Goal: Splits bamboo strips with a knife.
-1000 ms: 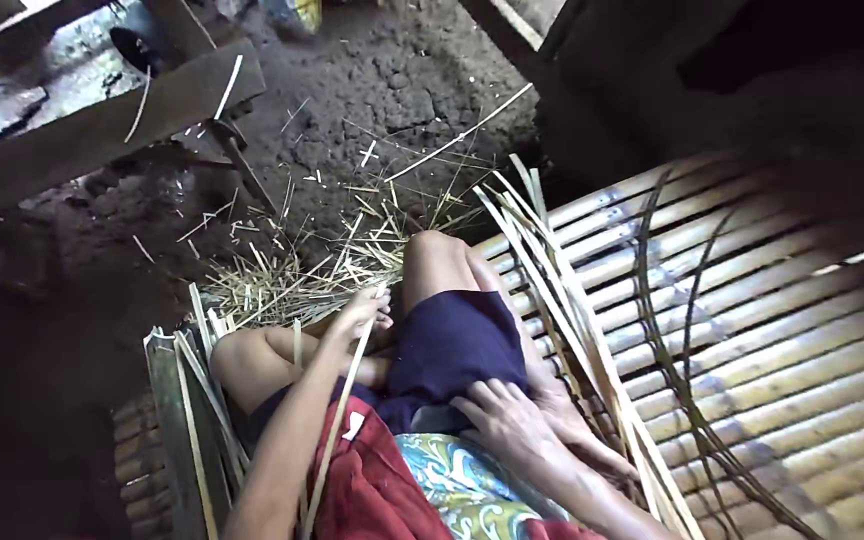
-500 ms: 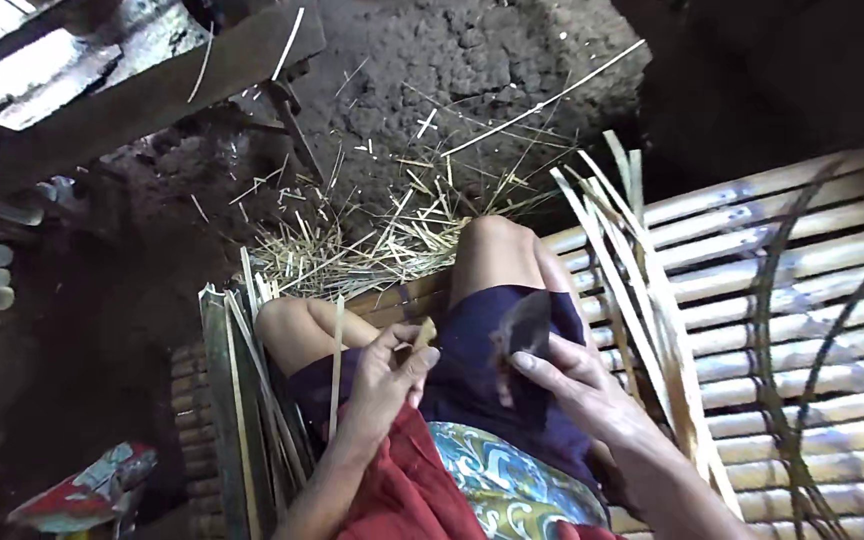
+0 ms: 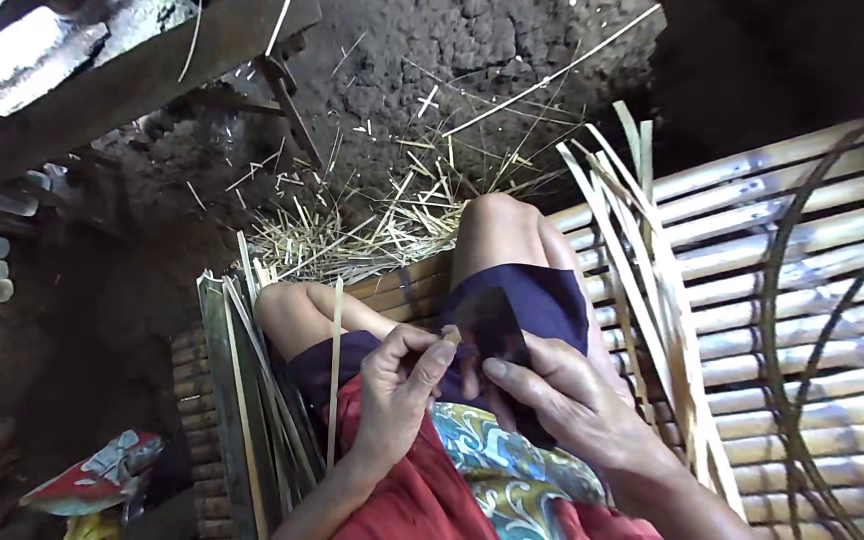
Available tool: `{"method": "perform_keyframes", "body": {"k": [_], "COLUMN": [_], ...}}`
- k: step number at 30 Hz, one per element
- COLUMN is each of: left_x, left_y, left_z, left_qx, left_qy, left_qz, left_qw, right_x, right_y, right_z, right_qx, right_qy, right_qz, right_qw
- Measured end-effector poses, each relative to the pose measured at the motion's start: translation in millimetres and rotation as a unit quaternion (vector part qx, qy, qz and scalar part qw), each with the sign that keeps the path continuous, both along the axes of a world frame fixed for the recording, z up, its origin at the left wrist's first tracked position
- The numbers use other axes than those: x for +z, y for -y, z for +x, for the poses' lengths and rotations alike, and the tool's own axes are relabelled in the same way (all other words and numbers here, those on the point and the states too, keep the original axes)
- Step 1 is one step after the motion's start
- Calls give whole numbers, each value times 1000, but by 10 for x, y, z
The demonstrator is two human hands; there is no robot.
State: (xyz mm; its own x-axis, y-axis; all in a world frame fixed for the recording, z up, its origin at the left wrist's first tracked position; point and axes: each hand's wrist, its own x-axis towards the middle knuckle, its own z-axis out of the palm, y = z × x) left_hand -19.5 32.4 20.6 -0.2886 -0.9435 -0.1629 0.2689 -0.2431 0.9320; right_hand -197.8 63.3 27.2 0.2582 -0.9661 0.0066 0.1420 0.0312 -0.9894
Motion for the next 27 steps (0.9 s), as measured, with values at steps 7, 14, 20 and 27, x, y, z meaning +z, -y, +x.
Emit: {"method": "perform_keyframes", "body": {"k": [7, 14, 20, 27], "left_x": [-9, -14, -2, 92], "left_y": [-8, -26, -55, -74], "left_z": [9, 28, 38, 52], "left_qx": [6, 20, 31, -2], "left_qy": [-5, -34, -14, -7], "left_qz": [-17, -39, -114, -120], "left_qw": [1000, 998, 993, 993], "right_x": [5, 27, 94, 322], "right_y": [18, 56, 64, 152], "right_z": [49, 64, 45, -97], "right_qx": [3, 25, 60, 135], "right_qy": [2, 18, -25, -78], "right_qz": [0, -30, -47, -26], "right_qw": [1000, 999, 997, 987]}}
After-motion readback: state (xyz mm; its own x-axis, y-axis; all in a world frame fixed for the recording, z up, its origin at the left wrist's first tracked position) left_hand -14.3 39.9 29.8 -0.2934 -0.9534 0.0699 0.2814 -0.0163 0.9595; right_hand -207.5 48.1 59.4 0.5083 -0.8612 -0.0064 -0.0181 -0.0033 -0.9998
